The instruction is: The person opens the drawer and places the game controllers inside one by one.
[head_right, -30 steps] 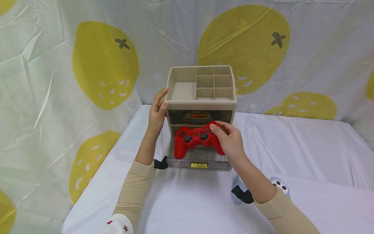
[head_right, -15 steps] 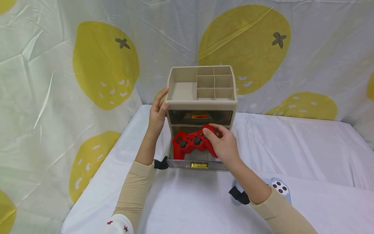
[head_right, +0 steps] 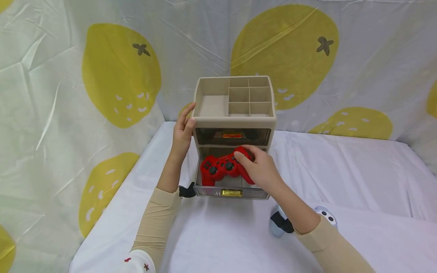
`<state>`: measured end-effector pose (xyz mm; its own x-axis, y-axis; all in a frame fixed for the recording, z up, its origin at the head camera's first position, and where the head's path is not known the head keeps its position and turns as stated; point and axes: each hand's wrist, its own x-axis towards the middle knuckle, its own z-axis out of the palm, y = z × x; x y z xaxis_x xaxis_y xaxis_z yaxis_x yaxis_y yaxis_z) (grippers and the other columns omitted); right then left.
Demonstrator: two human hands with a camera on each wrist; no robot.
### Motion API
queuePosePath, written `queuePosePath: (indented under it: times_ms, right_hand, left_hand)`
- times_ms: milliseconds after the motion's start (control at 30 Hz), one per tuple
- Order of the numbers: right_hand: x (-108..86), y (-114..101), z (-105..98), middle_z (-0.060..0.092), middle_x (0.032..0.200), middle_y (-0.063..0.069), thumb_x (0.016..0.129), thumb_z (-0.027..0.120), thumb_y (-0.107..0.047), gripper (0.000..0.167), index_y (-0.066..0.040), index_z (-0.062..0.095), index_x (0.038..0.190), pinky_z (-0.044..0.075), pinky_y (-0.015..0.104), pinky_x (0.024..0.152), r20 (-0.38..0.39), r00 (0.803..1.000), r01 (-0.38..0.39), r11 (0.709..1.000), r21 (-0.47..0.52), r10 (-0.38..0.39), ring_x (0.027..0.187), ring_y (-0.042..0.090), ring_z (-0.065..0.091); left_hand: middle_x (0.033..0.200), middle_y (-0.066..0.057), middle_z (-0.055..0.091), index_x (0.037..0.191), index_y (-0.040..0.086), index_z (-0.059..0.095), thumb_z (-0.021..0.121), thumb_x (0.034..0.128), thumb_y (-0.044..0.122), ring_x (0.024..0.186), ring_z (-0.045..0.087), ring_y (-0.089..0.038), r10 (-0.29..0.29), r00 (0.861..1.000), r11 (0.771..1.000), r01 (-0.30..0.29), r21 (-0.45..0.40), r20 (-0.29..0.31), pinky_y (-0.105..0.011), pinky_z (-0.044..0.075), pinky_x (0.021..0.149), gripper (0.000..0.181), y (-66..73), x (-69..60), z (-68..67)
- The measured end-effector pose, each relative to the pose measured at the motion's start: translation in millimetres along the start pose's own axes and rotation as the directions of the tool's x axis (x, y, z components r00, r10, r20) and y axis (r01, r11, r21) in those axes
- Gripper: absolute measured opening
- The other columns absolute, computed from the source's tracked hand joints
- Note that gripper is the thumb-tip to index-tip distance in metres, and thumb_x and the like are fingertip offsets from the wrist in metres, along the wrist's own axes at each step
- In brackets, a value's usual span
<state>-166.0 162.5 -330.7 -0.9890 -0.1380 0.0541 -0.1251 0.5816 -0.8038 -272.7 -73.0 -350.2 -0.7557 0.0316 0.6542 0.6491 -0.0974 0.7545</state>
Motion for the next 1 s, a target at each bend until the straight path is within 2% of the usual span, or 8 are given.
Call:
queuePosePath:
  times_ms: [200, 367, 667, 867, 1000]
  right_hand:
    - [1.2, -2, -5, 0.061, 0.121, 0.024, 0.100, 0.049, -0.045, 0.067, 0.004, 0.039, 0.146, 0.055, 0.041, 0.075, 0.117, 0.993, 0.017, 0.984, -0.179, 0.004, 0.099, 0.034, 0.062]
    - [2.8, -3, -4, 0.061, 0.120, 0.026, 0.102, 0.047, -0.040, 0.066, 0.007, 0.035, 0.147, 0.056, 0.041, 0.073, 0.169, 0.985, 0.024, 0.970, -0.242, 0.018, 0.096, 0.033, 0.062]
    - [7.2, -3, 0, 0.065, 0.107, 0.021, 0.103, 0.046, -0.032, 0.052, 0.007, 0.045, 0.137, 0.056, 0.041, 0.071, 0.182, 0.983, 0.077, 0.947, -0.312, -0.020, 0.085, 0.029, 0.062]
    - [8.8, -3, 4, 0.066, 0.097, 0.021, 0.103, 0.047, -0.025, 0.045, 0.013, 0.051, 0.127, 0.055, 0.040, 0.070, 0.168, 0.985, 0.096, 0.917, -0.387, -0.033, 0.077, 0.027, 0.061]
    - [9.1, -2, 6, 0.063, 0.083, 0.015, 0.102, 0.048, -0.021, 0.037, 0.012, 0.056, 0.115, 0.052, 0.036, 0.065, 0.159, 0.986, 0.110, 0.906, -0.409, -0.048, 0.070, 0.025, 0.057]
  left_hand:
    - [0.067, 0.005, 0.030, 0.141, 0.003, 0.049, 0.054, 0.0942, 0.019, 0.060, 0.027, -0.011, -0.008, 1.000, 1.000, 0.009, 0.016, -0.014, -0.024, 0.026, 0.056, 0.050, -0.2, -0.2, -1.0]
    - [0.067, 0.005, 0.030, 0.141, 0.002, 0.049, 0.054, 0.0940, 0.019, 0.060, 0.027, -0.012, 0.000, 1.000, 1.000, 0.000, 0.024, -0.018, -0.025, 0.026, 0.056, 0.050, -0.5, -0.7, -2.1]
    - [0.067, 0.006, 0.031, 0.141, -0.003, 0.046, 0.051, 0.0941, 0.007, 0.060, 0.029, -0.010, -0.022, 1.000, 0.999, 0.023, 0.032, -0.016, -0.024, 0.026, 0.056, 0.048, 3.5, -0.2, -4.3]
    - [0.067, 0.008, 0.032, 0.138, -0.009, 0.043, 0.049, 0.0933, 0.003, 0.062, 0.029, -0.009, -0.018, 1.000, 1.000, 0.018, 0.021, -0.005, -0.023, 0.027, 0.058, 0.047, 29.8, -3.3, 0.6]
    - [0.067, 0.007, 0.032, 0.139, -0.007, 0.045, 0.050, 0.0942, 0.003, 0.061, 0.029, -0.009, -0.018, 1.000, 1.000, 0.019, 0.011, -0.012, -0.023, 0.026, 0.058, 0.046, 17.8, -2.0, -0.6]
